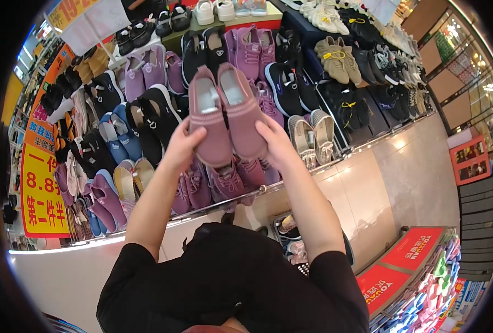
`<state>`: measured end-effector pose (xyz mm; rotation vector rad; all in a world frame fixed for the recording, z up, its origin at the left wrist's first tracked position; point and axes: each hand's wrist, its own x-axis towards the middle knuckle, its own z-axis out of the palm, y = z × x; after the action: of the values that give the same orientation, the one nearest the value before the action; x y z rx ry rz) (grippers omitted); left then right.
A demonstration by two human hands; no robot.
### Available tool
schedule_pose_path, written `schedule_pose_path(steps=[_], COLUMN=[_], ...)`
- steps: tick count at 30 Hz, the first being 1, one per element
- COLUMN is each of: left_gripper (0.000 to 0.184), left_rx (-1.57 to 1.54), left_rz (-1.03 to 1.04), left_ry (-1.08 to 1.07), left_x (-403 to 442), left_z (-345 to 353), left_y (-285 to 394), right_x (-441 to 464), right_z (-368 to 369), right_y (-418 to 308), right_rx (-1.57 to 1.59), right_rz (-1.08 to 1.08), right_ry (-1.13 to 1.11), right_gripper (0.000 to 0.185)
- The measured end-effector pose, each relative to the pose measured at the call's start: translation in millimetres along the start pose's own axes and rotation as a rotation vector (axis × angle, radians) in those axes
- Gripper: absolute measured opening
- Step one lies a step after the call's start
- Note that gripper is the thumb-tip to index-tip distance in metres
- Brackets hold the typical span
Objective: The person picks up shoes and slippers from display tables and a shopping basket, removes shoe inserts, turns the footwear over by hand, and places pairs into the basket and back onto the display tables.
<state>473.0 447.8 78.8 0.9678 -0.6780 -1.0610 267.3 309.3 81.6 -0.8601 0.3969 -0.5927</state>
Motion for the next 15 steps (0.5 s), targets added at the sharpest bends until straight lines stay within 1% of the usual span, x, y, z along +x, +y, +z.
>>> schedule_pose_path(steps=[1,2,3,4,6,7,8,10,11,12,13,14,15], left_gripper=[0.061,0.067,0.071,0.074,0.086,0.089,0.091,0.091,0.091,0.094,0.096,0.096,0.096], left_rx=[0.025,0.065,0.244,0.422,0.881,0.734,1.012,1.158,1.160,1.168,1.176,1.181,1.251], left_rz=[0.026,0.036,-0.044,-0.124,-0.056,0.028,0.031,0.005,-0.006,0.023,0.053,0.051,0.123], left_ry=[-0.003,-0.010,0.171,0.352,0.385,0.107,0.114,0.282,0.266,0.324,0.380,0.359,0.397], left_x=[17,32,44,52,59,61,62,55,53,55,56,56,55], left_z=[-13,-25,-36,-44,-57,-66,-64,-51,-48,-45,-42,-40,-38], left_y=[3,4,0,-9,-38,-44,-48,-66,-71,-74,-76,-78,-80], right_x=[25,50,66,72,83,83,79,67,60,56,52,50,49], right_z=[2,-3,-10,-17,-28,-34,-34,-37,-38,-42,-49,-58,-64], right_y=[3,12,21,25,33,44,48,55,56,62,72,83,90], right_rx=[0.003,-0.095,-0.191,-0.184,-0.847,-0.737,-0.736,-0.699,-0.695,-0.689,-0.677,-0.666,-0.740], right_rz=[-0.010,-0.023,-0.033,-0.035,0.042,-0.011,-0.010,-0.097,-0.100,-0.099,-0.109,-0.120,-0.121], right_ry=[0.000,0.072,0.149,0.159,0.216,0.191,0.200,0.197,0.204,0.220,0.183,0.148,0.149], right_gripper=[0.058,0.059,0.060,0.060,0.058,0.055,0.055,0.052,0.051,0.051,0.050,0.049,0.046])
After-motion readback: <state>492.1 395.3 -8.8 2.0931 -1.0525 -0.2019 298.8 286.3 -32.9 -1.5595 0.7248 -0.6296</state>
